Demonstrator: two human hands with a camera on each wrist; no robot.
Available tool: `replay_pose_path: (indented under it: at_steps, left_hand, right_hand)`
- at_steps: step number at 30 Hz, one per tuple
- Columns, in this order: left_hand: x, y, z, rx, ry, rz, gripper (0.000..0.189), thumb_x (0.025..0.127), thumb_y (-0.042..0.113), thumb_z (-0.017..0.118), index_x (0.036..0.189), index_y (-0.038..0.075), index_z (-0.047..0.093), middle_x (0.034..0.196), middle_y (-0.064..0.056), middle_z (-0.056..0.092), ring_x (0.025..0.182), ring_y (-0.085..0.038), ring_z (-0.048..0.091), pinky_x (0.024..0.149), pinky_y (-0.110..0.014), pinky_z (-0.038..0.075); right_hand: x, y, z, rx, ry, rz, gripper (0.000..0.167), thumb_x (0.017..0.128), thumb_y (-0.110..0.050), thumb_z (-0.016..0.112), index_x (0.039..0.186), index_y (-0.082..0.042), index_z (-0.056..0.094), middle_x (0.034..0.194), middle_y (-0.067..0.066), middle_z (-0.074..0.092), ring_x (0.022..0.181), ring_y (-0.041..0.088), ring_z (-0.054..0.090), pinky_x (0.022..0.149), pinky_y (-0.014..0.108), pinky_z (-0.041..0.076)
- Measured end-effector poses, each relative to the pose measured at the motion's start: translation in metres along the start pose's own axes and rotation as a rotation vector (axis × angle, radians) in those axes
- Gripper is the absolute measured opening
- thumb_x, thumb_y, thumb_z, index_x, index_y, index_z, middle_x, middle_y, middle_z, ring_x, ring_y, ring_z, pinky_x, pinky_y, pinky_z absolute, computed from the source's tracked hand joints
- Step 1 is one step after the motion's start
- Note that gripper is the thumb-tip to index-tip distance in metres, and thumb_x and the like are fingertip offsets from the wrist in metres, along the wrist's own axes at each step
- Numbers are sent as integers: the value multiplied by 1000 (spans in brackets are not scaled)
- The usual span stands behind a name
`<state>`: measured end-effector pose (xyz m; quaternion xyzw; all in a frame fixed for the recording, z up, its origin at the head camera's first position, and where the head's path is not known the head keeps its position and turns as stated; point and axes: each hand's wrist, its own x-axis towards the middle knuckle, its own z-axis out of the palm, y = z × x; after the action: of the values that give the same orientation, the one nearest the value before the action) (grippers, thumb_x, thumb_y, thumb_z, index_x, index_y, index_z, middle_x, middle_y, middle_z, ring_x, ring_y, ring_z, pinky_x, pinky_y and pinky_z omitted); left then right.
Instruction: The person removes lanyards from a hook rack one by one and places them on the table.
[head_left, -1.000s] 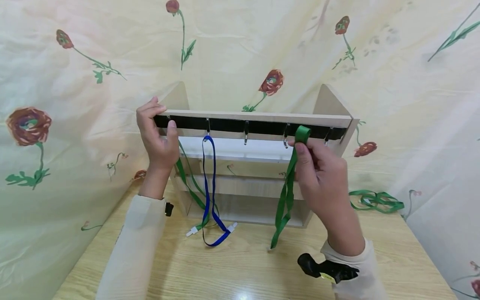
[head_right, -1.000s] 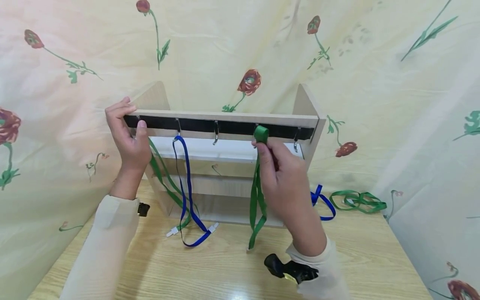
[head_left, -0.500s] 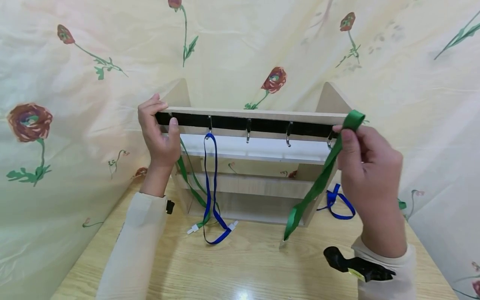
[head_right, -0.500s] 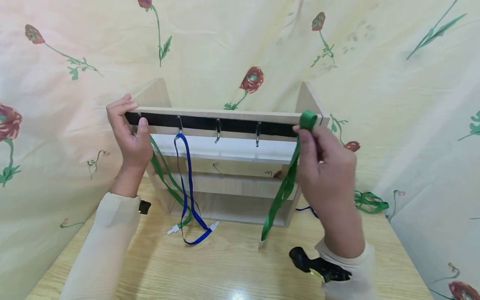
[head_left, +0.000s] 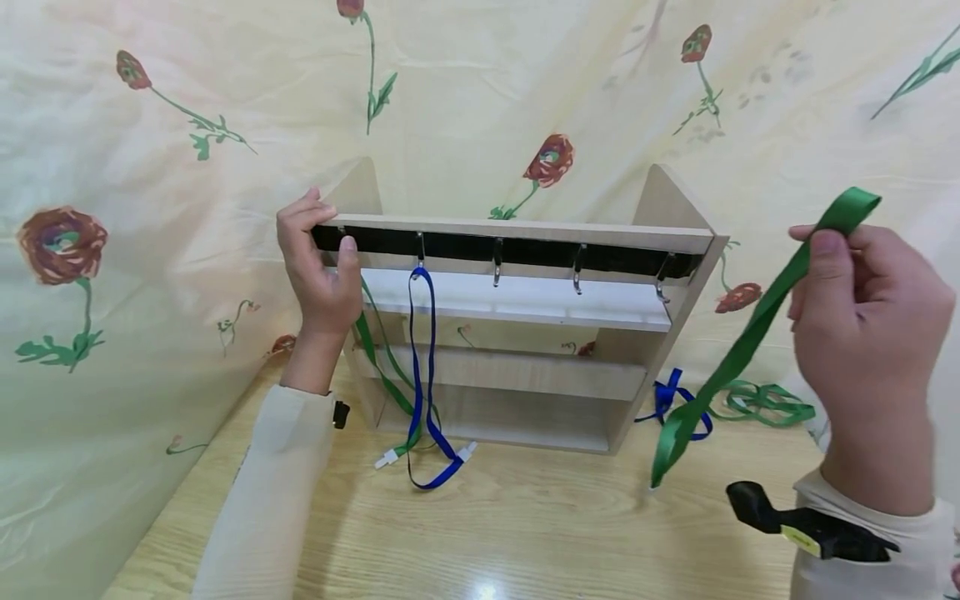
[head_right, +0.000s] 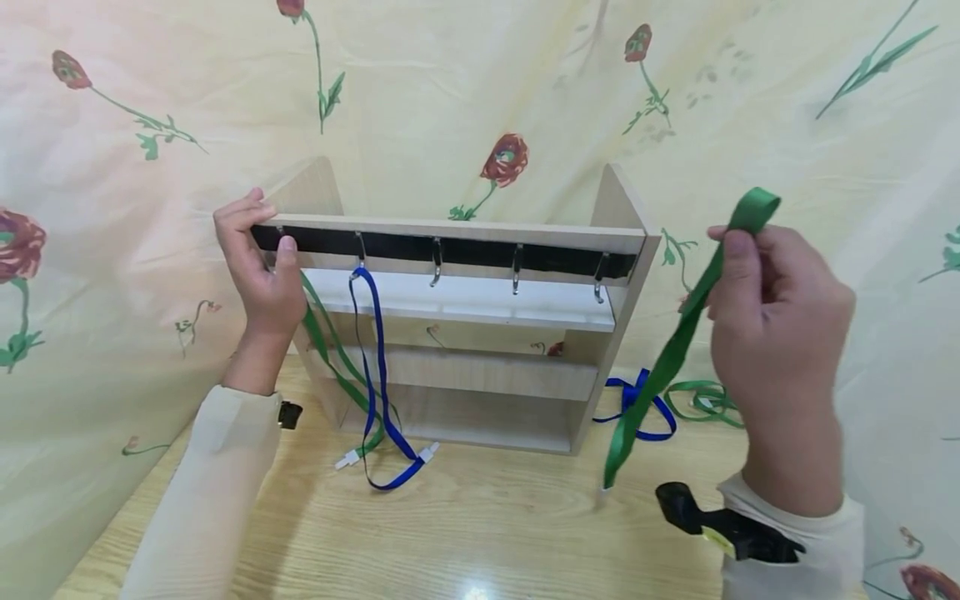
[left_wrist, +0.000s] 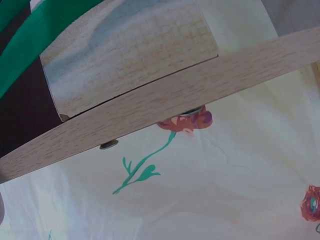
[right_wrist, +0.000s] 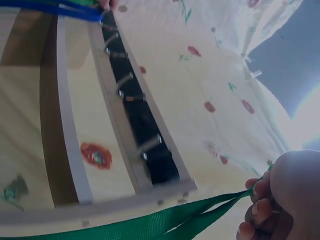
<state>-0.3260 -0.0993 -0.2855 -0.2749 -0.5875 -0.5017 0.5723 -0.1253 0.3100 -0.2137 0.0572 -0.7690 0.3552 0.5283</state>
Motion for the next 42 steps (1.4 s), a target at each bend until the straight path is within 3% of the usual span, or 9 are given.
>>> replay_pose_path:
  at_steps: [5,10,16,24,29,31,38,42]
  left_hand:
    - [2,0,-2,2,-2,9,49,88,28,50,113,-14,55,115,-32,53,132,-43,51,129,-46,34]
    - [2,0,-2,0,-6,12,49,88,28,49,113,-14,55,115,-32,53,132,-47,51,129,-46,34]
    - [1,2,1,-10,3,1,48,87,26,49,113,-14,54,114,-33,52,130,-48,51,130,-46,33]
    - [2,4,3,-17,6,9,48,87,25,49,112,-15,53,113,-34,51,128,-49,51,130,-47,34]
    - [2,3,3,-12,6,13,48,87,25,49,112,-15,54,114,-34,52,130,-48,51,130,-47,34]
    - [2,3,3,-10,6,8,48,87,26,49,113,-15,54,114,-34,52,130,-48,51,129,-46,34]
    - [0,3,1,-3,3,-6,49,87,26,50,113,-15,54,115,-34,52,131,-47,50,129,-46,34]
    - [0,4,1,-7,-1,-10,49,87,25,50,113,-16,53,116,-34,52,133,-49,49,130,-46,33]
  right_hand:
    - [8,19,-18,-101,13,140,23,111,-24,48,111,-35,68,60,-25,43,48,-8,36,51,8,30]
    - [16,46,-31,-178,77,203,22,112,-29,43,113,-41,62,62,-24,38,50,-6,33,53,7,29]
    - [23,70,-43,-315,15,396,23,114,-36,32,123,-48,50,68,-26,38,46,-13,33,54,3,31]
    - [26,99,-52,-193,56,455,24,115,-31,33,126,-41,52,79,-32,51,53,-20,47,50,-2,37]
    - [26,107,-55,-187,68,479,30,115,-32,33,135,-35,54,85,-35,53,60,-24,51,49,-1,38]
    - [24,111,-55,-200,57,504,29,115,-33,31,134,-37,53,86,-34,52,61,-23,51,49,-1,38]
    - [12,127,-53,-259,-7,555,23,114,-32,32,109,-48,47,81,-29,49,58,-17,48,49,1,39]
    - [3,136,-56,-281,-73,641,21,114,-35,31,107,-49,45,82,-25,50,60,-13,50,51,3,42]
